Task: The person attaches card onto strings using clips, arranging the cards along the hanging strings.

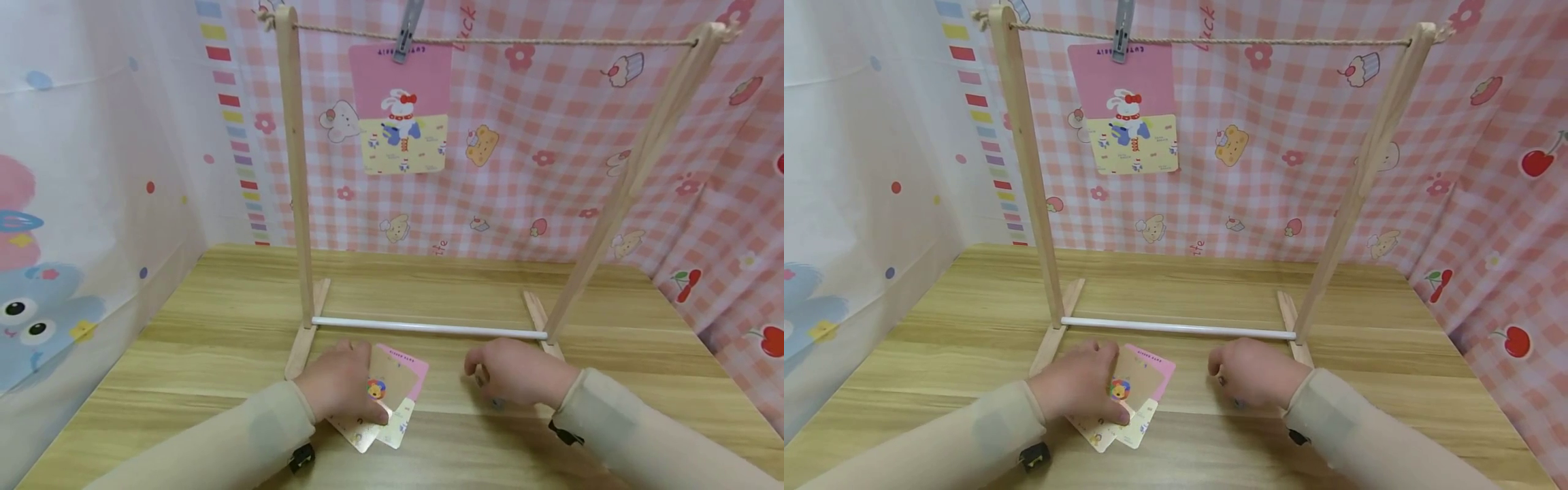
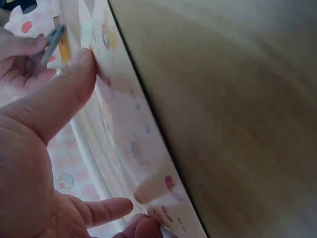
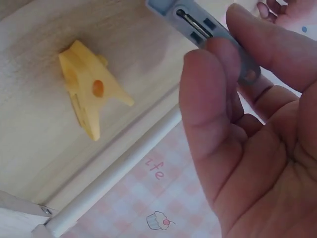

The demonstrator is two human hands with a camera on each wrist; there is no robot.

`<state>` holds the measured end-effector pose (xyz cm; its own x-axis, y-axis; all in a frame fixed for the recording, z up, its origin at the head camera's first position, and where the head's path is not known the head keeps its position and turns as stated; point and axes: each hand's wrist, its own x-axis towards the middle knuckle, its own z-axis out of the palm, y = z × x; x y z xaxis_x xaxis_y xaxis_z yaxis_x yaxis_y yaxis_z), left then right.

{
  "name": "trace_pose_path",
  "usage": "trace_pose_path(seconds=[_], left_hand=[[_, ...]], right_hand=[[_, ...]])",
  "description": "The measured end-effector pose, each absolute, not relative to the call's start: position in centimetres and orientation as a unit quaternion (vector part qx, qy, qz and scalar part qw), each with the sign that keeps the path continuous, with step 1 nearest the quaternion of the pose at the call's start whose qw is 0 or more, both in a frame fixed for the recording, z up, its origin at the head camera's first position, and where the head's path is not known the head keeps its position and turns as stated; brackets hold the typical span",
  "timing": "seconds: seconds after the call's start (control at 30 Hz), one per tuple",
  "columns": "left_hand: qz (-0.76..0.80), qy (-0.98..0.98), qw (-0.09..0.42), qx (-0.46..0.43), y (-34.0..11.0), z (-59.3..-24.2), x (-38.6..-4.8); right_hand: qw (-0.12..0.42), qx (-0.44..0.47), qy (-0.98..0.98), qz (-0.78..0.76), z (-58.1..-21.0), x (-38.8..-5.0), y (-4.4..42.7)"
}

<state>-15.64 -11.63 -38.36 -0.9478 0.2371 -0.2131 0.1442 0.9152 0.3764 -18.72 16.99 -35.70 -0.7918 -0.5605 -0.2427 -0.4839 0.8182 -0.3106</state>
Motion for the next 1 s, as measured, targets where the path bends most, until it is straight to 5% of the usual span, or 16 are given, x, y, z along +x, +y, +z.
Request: trace_pose_path(seconds=[1.0], left_hand=[[0.204,0.966,0.140,0.073,-10.5,-38.8,-17.6]], right_hand=[[0.093,-0.333,0.919,-0.190,-35.8,-18.8,16.9]])
